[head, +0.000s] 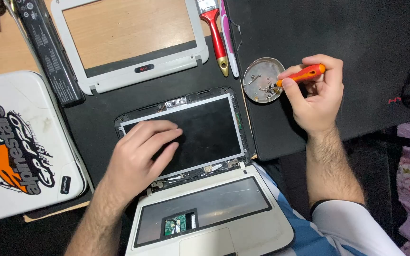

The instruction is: The person removes the old laptop screen by unscrewing it and detaching the ribbon cable. They then install a new screen by connecting the cable and securing it with screws using a screwdriver.

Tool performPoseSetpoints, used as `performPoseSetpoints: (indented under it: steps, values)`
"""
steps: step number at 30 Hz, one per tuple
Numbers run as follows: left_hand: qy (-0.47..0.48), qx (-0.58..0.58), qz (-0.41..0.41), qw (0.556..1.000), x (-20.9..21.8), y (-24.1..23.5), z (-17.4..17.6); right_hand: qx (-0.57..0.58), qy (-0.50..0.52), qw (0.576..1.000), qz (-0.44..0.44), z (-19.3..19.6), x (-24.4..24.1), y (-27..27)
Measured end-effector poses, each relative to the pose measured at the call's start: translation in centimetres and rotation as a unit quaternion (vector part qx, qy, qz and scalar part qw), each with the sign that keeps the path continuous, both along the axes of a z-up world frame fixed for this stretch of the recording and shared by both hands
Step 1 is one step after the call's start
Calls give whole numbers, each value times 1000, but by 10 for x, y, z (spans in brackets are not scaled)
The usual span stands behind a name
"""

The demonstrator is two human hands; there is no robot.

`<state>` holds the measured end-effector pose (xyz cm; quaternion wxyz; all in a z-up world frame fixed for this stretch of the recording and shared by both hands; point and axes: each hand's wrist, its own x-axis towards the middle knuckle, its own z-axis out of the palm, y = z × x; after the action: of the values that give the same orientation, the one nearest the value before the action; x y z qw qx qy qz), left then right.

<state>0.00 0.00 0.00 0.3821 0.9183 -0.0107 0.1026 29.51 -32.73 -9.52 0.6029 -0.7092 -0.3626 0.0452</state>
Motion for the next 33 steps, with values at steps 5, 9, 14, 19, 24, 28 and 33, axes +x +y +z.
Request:
performPoseSetpoints:
  steps: [5, 9, 14, 19, 24, 28, 33]
  values:
    - [-55, -8, 133, 989, -59, 4, -12, -74, 1, 997, -38, 28, -21, 13]
    - [-45, -37, 194, 979, -96, 2, -23, -66, 1, 997, -34, 25, -20, 13]
    - [-35, -21, 213, 976, -116, 0, -26, -5, 65, 997, -31, 22, -13, 10]
    - [-38, -36, 212, 976, -120, -5, -31, 2, 60, 997, -42, 20, -12, 14]
    - [-32, -55, 215, 975, -120, -6, -34, 26, 84, 995, -38, 16, -7, 15]
    - [-39, -85, 195, 976, -102, -7, -25, 56, 128, 990, -17, 12, -6, 17]
    - [-58, -83, 141, 985, -71, -7, -16, 95, 192, 977, 21, 15, -22, 29]
